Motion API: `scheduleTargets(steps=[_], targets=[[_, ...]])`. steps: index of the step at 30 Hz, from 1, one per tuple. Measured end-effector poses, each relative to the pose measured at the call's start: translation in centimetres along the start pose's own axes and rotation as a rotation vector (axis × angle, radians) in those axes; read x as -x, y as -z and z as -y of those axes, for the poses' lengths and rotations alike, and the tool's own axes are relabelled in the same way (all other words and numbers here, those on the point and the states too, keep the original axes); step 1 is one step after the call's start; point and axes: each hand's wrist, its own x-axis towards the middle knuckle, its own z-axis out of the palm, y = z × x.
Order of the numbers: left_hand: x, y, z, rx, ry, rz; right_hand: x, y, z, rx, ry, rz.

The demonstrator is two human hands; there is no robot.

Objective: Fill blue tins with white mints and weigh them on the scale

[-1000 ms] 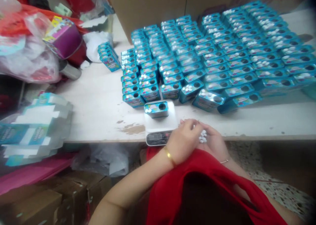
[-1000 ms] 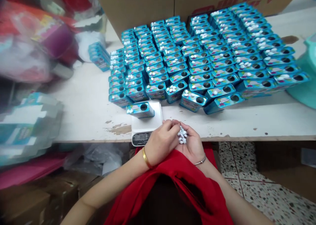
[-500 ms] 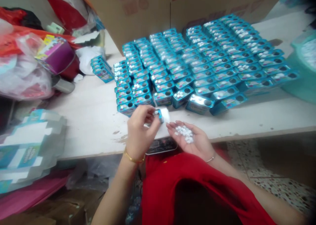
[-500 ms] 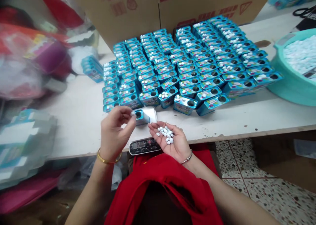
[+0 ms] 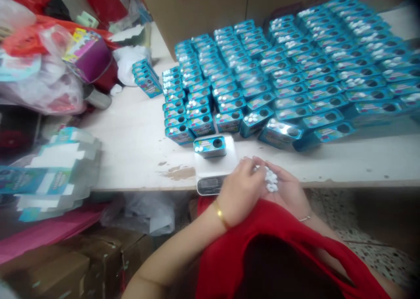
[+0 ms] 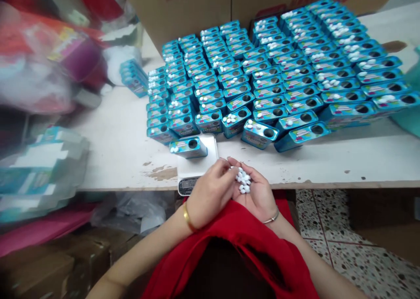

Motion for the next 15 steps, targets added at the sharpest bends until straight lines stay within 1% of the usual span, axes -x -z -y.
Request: scheduleTargets(steps=[2, 4, 8, 12, 15], targets=[[0.0, -1.7, -0.3, -0.044, 0.032, 0.019, 0.2, 0.8, 0.2, 0.046, -0.003, -0.029], [0.0, -2.5, -0.3, -0.047, 0.026, 0.012, 0.4, 1.5, 0.3, 0.083, 0.005, -0.033], [0.3, -2.6, -0.2, -0.024, 0.028, -0.042, 0.7, 1.7, 0.1, 0.114, 0.025, -0.017], [0.6, -2.5, -0.1, -0.016, 0.037, -0.066, 0.9, 1.1, -0.1, 0.086, 0.011, -0.115], [0.7, -2.7, 0.0, 0.019, 0.002, -0.087, 0.9, 0.9, -0.1, 0.075, 0.012, -0.144]])
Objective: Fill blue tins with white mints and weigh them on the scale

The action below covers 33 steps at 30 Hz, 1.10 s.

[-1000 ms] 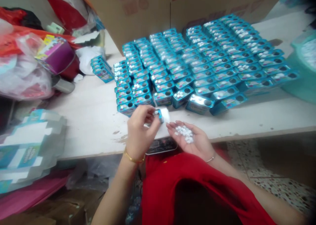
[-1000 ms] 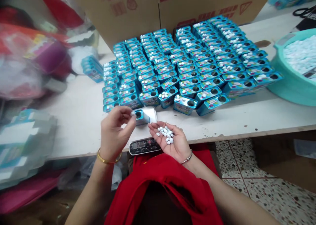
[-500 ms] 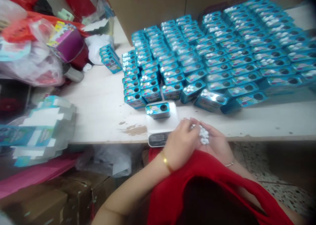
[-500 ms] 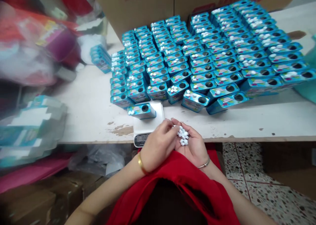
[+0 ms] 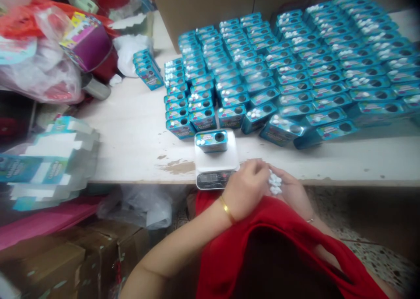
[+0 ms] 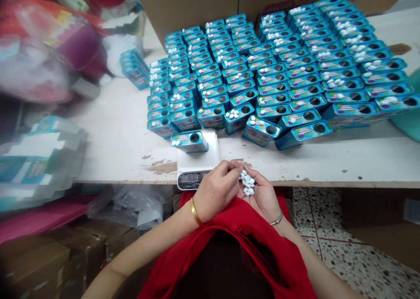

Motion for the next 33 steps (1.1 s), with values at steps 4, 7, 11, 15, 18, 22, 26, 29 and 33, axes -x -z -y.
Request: scheduleTargets(steps=[4, 7, 11, 15, 18, 22, 26, 29, 33], targets=[[0.0, 1.1, 0.3, 0.135, -0.057, -0.088, -0.1, -0.3, -0.1, -0.055, 0.002, 0.023], [-0.3, 4.0, 0.7, 0.231, -0.055, -0.232, -0.2, -0.8, -0.4, -0.070, -0.018, 0.125], [-1.3, 8.4, 2.5, 0.120, 0.051, -0.422, -0.2, -1.5, -0.7, -0.060, -0.032, 0.218], [-2.0, 10.0, 4.9, 0.026, 0.133, -0.358, -0.2, -1.6, -0.7, -0.075, -0.041, 0.230], [-1.8, 10.0, 5.3, 0.034, 0.168, -0.363, -0.3, -1.4, -0.7, -0.074, -0.045, 0.248], [-1.2, 8.4, 2.8, 0.090, 0.033, -0.281, -0.6, -0.8, -0.8, -0.035, -0.037, 0.295], [-0.5, 4.2, -0.5, 0.041, -0.220, -0.022, -1.1, 0.4, -0.9, 0.003, -0.048, 0.299], [0.1, 1.8, -1.6, -0.008, -0.389, 0.129, -2.0, 1.8, -0.6, 0.003, -0.033, 0.246], [0.8, 1.5, -1.5, -0.015, -0.494, 0.182, -3.4, 3.7, 0.0, -0.035, 0.043, 0.175]])
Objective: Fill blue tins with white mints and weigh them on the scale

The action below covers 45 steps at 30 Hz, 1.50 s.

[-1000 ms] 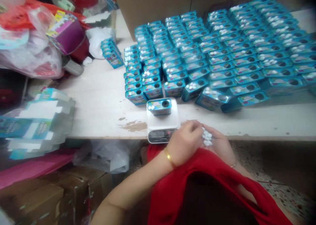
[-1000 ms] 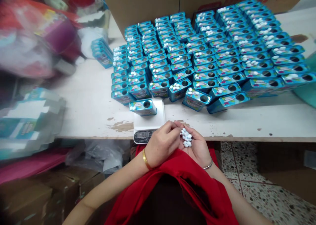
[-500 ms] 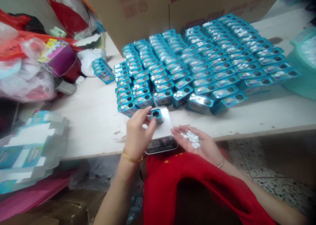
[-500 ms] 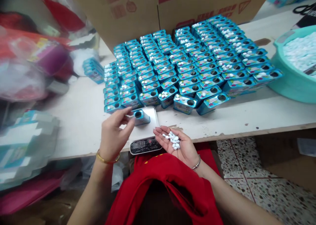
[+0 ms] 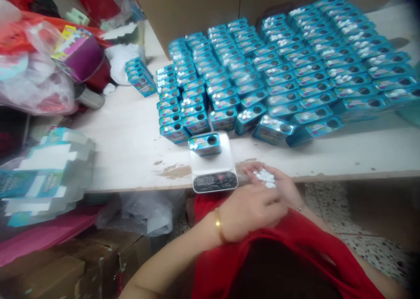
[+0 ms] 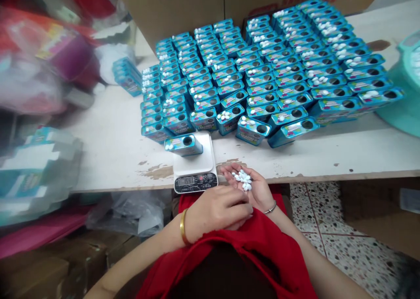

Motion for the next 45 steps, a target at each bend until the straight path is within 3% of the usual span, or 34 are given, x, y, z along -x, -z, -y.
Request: scheduleTargets(steps=[9, 11, 15, 17, 23, 32, 38, 42, 45], targets=[[1.3, 1.8, 0.3, 0.085, 0.018, -0.028, -0.3, 0.1, 0.4, 0.042, -0.020, -0.095], [2.6, 2.5, 0.7, 0.098, 0.081, -0.154, -0.3, 0.2, 0.4, 0.029, -0.004, -0.070], [6.3, 4.3, 2.9, -0.147, 0.406, -0.588, -0.5, 0.3, 0.3, 0.009, 0.024, -0.052], [7.7, 5.1, 4.5, -0.318, 0.549, -0.648, -0.5, 0.1, 0.2, 0.015, 0.027, -0.068], [8.3, 5.3, 7.2, -0.490, 0.634, -0.442, -0.3, -0.4, 0.2, 0.023, 0.014, -0.087], [4.1, 5.1, 7.6, -0.535, 0.558, -0.227, -0.6, 0.3, -0.1, 0.023, 0.035, -0.024], [3.5, 6.8, 8.6, -0.485, 0.506, -0.179, -0.4, 0.0, 0.1, 0.009, 0.030, -0.043], [3.8, 6.9, 9.2, -0.462, 0.521, -0.197, -0.4, -0.1, 0.1, 0.010, 0.001, -0.054], [4.1, 7.6, 9.4, -0.349, 0.506, -0.159, -0.4, 0.4, -0.1, 0.029, -0.005, -0.052]])
